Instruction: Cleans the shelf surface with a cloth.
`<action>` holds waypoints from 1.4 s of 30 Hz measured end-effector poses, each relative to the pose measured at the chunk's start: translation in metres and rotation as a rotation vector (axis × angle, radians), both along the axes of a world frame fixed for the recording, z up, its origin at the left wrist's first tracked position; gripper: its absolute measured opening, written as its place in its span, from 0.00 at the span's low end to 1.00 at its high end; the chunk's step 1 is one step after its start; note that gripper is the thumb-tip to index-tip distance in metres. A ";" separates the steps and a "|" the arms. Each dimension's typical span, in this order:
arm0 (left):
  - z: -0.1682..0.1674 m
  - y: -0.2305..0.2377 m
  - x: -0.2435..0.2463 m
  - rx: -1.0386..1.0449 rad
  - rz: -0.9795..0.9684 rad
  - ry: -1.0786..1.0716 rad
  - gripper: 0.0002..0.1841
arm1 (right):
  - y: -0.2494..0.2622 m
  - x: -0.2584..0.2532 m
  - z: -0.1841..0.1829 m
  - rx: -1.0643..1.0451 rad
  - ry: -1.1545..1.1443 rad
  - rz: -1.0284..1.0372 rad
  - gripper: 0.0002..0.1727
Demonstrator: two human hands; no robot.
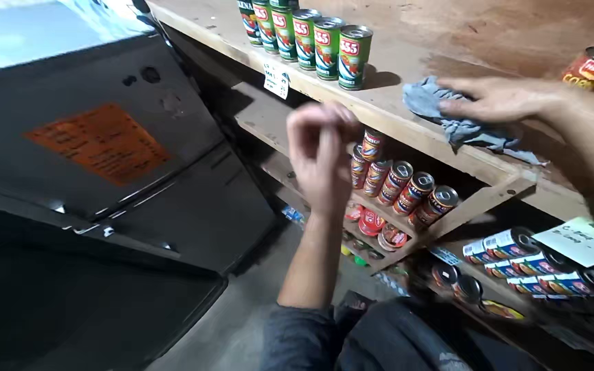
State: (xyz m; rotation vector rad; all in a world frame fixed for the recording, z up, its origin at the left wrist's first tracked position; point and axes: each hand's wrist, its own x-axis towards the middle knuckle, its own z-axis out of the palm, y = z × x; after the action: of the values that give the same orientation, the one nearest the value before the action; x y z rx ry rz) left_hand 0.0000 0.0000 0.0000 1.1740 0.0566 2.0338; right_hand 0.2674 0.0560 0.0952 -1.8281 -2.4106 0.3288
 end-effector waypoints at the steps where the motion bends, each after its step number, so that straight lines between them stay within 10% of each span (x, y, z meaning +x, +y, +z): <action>1: -0.009 0.035 0.002 -0.254 0.125 -0.023 0.06 | 0.005 -0.002 -0.010 0.022 -0.019 0.023 0.38; 6: -0.047 0.142 0.010 -0.968 -0.042 -0.040 0.30 | 0.024 -0.037 -0.023 0.225 0.090 0.174 0.21; 12: -0.037 0.166 0.022 -0.978 -0.237 -0.166 0.30 | 0.067 -0.097 -0.034 0.292 0.173 0.290 0.17; 17: -0.036 0.179 0.029 -0.955 -0.324 -0.183 0.30 | 0.046 -0.028 -0.035 0.259 0.205 0.380 0.19; 23: -0.046 0.190 0.035 -0.897 -0.221 -0.114 0.27 | 0.002 -0.005 -0.031 0.318 0.108 -0.008 0.15; 33: -0.058 0.191 0.038 -0.791 -0.168 -0.086 0.27 | 0.159 -0.096 -0.038 0.330 0.324 0.070 0.27; 38: -0.056 0.187 0.034 -0.788 -0.201 -0.060 0.28 | 0.125 -0.048 -0.020 0.169 0.085 0.082 0.19; 42: -0.057 0.189 0.035 -0.758 -0.198 -0.097 0.28 | 0.118 0.040 -0.023 0.196 -0.046 -0.307 0.19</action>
State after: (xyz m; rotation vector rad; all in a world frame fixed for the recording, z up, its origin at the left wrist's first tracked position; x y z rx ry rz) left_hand 0.0348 0.1886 -0.0567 0.5728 0.5843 1.6510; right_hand 0.3070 0.1741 0.0723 -2.0883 -2.0566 0.0227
